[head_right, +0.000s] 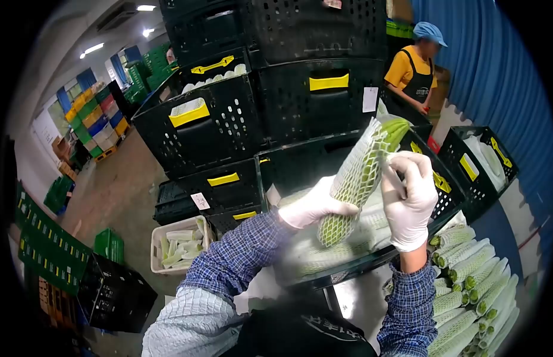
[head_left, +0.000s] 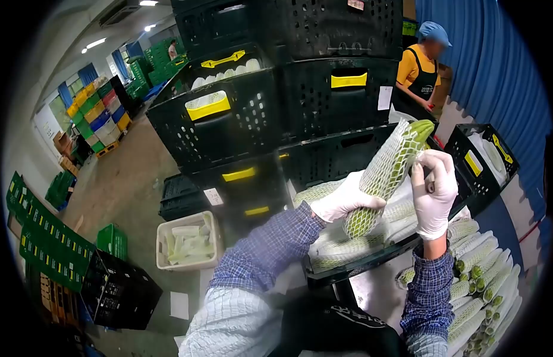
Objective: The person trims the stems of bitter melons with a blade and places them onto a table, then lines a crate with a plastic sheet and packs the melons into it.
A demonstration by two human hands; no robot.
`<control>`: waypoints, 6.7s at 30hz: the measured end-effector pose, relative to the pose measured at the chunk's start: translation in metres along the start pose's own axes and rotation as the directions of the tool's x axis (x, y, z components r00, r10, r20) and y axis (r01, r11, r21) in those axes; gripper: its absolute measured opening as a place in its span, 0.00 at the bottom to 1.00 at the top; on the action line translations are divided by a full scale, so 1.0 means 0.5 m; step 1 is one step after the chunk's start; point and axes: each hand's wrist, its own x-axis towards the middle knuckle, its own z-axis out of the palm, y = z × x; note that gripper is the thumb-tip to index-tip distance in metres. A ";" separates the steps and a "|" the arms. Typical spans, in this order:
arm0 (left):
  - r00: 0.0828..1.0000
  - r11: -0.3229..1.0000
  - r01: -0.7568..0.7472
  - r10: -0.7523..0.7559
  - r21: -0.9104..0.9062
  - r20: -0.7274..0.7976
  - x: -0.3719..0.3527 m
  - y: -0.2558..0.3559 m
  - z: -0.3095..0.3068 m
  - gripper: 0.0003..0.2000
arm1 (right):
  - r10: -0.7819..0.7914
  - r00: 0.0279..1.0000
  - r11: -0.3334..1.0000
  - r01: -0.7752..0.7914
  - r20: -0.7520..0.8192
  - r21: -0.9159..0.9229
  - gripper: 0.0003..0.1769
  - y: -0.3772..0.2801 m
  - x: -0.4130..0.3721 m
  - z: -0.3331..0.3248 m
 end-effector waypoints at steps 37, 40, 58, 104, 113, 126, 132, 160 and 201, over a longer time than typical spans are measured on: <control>0.976 0.972 0.202 -0.209 -0.121 -0.053 -0.016 0.002 0.013 0.25 | 0.243 0.950 0.970 -0.241 0.195 -0.032 0.41 -0.046 -0.172 -0.008; 0.984 0.957 0.163 -0.139 0.240 -0.115 -0.004 -0.050 -0.045 0.27 | 0.287 0.928 0.952 -0.250 0.237 -0.175 0.61 -0.013 -0.209 0.021; 0.843 0.950 -0.093 -0.084 0.297 0.532 0.069 0.043 0.202 0.38 | 0.848 0.506 0.500 -0.671 -0.155 0.548 0.35 -0.166 -0.388 -0.493; 0.998 0.871 0.042 -0.062 0.490 0.025 0.148 -0.032 -0.105 0.22 | 0.106 0.989 0.068 -0.107 0.099 0.992 0.24 -0.133 -0.275 -0.272; 0.993 0.842 -0.053 -0.011 0.536 0.116 0.143 -0.029 -0.086 0.23 | 0.102 0.989 0.009 -0.108 0.106 0.994 0.23 -0.123 -0.265 -0.248; 0.999 0.827 0.038 -0.053 0.560 0.011 0.151 -0.038 -0.101 0.22 | 0.133 0.983 -0.076 -0.117 0.126 0.990 0.22 -0.096 -0.262 -0.229; 0.995 0.830 0.091 -0.104 0.549 -0.009 0.148 -0.044 -0.094 0.21 | 0.168 0.979 -0.080 -0.106 0.118 0.991 0.22 -0.083 -0.256 -0.238; 0.886 0.386 0.340 -0.438 0.858 -0.153 0.376 -0.439 -0.027 0.36 | 0.786 0.238 -0.194 -0.782 0.571 0.592 0.09 0.003 -0.429 -0.274; 0.999 0.999 0.048 -0.048 -0.014 0.014 0.096 -0.022 0.050 0.36 | -0.115 0.714 0.929 0.324 0.691 -0.180 0.27 -0.035 -0.102 -0.061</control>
